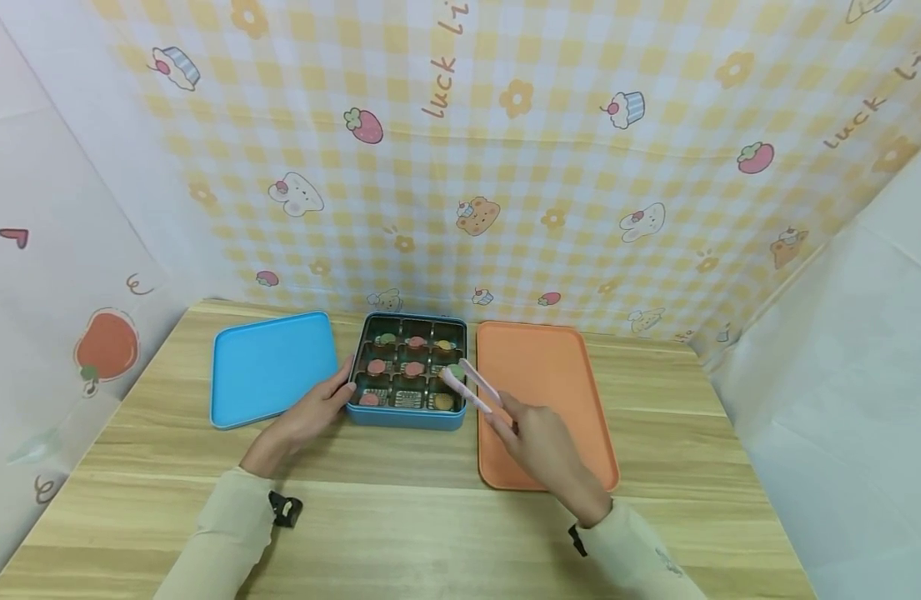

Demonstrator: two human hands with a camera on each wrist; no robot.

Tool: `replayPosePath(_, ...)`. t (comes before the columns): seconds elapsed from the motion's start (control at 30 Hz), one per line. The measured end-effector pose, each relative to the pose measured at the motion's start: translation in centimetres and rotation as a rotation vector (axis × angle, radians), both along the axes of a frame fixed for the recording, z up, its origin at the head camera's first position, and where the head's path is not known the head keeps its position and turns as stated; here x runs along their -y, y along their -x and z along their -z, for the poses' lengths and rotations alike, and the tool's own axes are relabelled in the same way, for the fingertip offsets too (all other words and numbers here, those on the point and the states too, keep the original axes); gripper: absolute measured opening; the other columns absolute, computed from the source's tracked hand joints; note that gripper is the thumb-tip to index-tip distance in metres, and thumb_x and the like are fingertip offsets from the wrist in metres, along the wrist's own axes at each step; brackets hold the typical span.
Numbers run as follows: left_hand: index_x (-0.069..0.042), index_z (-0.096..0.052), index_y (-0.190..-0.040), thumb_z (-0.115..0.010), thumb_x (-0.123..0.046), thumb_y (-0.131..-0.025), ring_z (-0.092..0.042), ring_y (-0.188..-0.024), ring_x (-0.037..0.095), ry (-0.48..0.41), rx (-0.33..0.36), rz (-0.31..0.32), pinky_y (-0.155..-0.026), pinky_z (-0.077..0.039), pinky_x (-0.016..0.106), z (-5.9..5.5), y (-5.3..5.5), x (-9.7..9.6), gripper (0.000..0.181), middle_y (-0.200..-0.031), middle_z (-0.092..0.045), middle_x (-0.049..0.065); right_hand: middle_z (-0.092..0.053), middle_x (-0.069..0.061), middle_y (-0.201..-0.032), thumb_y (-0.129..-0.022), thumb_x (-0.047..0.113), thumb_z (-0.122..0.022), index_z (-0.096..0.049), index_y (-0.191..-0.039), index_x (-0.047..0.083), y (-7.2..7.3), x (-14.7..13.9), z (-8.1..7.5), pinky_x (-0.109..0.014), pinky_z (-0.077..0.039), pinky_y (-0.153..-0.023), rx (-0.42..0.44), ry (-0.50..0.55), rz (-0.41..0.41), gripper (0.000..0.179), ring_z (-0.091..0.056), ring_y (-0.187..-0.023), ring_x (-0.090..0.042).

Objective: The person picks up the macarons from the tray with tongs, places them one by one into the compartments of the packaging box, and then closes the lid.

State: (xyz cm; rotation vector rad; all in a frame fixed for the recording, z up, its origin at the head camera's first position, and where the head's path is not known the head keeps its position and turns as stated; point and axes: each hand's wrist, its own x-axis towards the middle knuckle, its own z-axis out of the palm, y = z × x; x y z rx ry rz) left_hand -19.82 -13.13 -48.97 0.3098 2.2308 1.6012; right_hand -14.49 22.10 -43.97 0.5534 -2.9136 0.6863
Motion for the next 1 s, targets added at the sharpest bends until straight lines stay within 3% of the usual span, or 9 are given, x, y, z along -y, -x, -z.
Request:
replayPosePath(0.17, -0.013, 0.004, -0.16, -0.028, -0.018, -0.111, 0.0, -0.152, 0.036, 0.009, -0.01, 0.003, -0.12, -0.012, 0.057, 0.0, 0.1, 0.1, 0.059, -0.166, -0.003, 0.016, -0.038, 0.013, -0.048, -0.1, 0.037, -0.059, -0.064, -0.133, 0.011, -0.1, 1.7, 0.4, -0.017, -0.023, -0.038, 0.028, 0.01, -0.021, 0.042, -0.026, -0.039, 0.003)
replayPosePath(0.4, -0.016, 0.003, -0.16, -0.031, -0.021, -0.111, -0.001, -0.152, 0.033, 0.007, 0.011, -0.02, -0.121, -0.012, 0.056, 0.0, 0.0, 0.0, 0.06, -0.167, -0.005, 0.012, -0.036, 0.013, -0.052, -0.098, 0.033, -0.063, -0.069, -0.119, 0.009, -0.1, 3.6, 0.7, -0.017, -0.022, -0.041, 0.014, -0.03, -0.076, 0.032, -0.025, -0.042, 0.003)
replayPosePath(0.67, -0.018, 0.002, -0.16, -0.031, -0.02, -0.111, 0.002, -0.153, 0.032, -0.026, 0.016, -0.015, -0.121, -0.01, 0.056, 0.0, -0.1, -0.1, 0.06, -0.167, 0.0, 0.01, -0.035, 0.013, -0.05, -0.099, 0.032, -0.062, -0.065, -0.131, 0.005, -0.4, 4.5, 0.5, -0.017, -0.022, -0.042, 0.043, -0.036, -0.088, 0.042, -0.024, -0.042, 0.002)
replayPosePath(1.0, -0.018, 0.003, -0.16, -0.03, -0.023, -0.111, 0.003, -0.153, 0.031, -0.009, 0.025, -0.017, -0.121, -0.01, 0.055, 0.3, -0.1, 0.0, 0.059, -0.167, 0.002, 0.009, -0.033, 0.013, -0.05, -0.099, 0.032, -0.061, -0.068, -0.123, 0.008, -0.4, 4.9, 0.6, -0.017, -0.021, -0.041, 0.048, -0.014, -0.09, 0.035, -0.023, -0.041, 0.002)
